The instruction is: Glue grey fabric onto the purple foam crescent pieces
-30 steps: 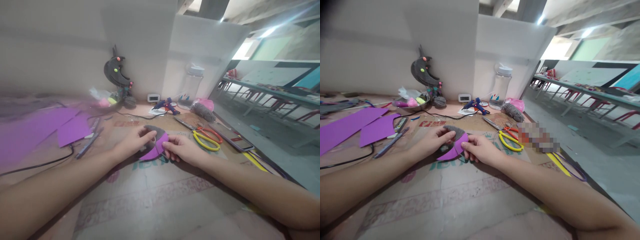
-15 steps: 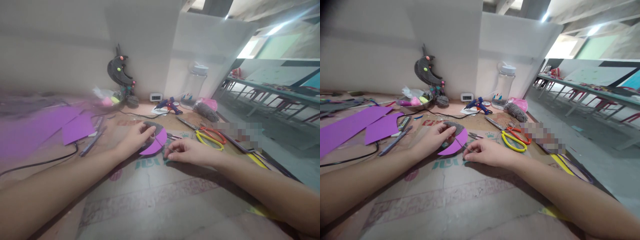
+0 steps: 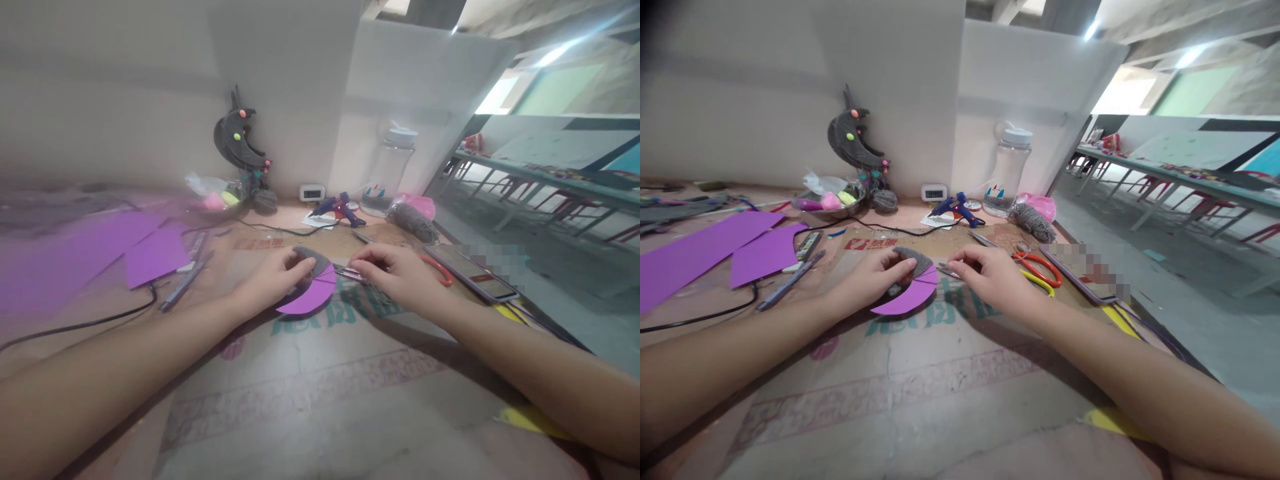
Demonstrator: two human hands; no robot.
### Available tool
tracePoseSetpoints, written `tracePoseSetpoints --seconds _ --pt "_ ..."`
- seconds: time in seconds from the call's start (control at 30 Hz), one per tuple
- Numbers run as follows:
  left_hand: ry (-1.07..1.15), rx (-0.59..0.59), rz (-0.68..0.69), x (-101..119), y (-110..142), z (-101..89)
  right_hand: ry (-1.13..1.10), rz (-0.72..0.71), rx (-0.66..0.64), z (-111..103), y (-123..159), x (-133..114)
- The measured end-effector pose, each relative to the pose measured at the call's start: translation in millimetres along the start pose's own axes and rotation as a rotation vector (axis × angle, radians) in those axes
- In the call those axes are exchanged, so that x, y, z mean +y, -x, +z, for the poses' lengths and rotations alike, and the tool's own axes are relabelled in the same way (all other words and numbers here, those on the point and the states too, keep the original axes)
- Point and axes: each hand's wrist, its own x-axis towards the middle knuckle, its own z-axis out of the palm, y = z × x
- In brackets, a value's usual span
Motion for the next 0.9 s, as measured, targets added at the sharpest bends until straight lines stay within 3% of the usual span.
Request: tracePoseSetpoints --seconds 0.33,0.9 --pt "0.042 -0.073 -0.014 1.7 0.4 -0.7 -0.062 0.128 -0.040 20.1 -3.9 19.4" --pt "0.039 -0.253 -0.007 7.5 4.2 -1.0 -0.084 0.047 0.062 24.5 -0.5 20.8"
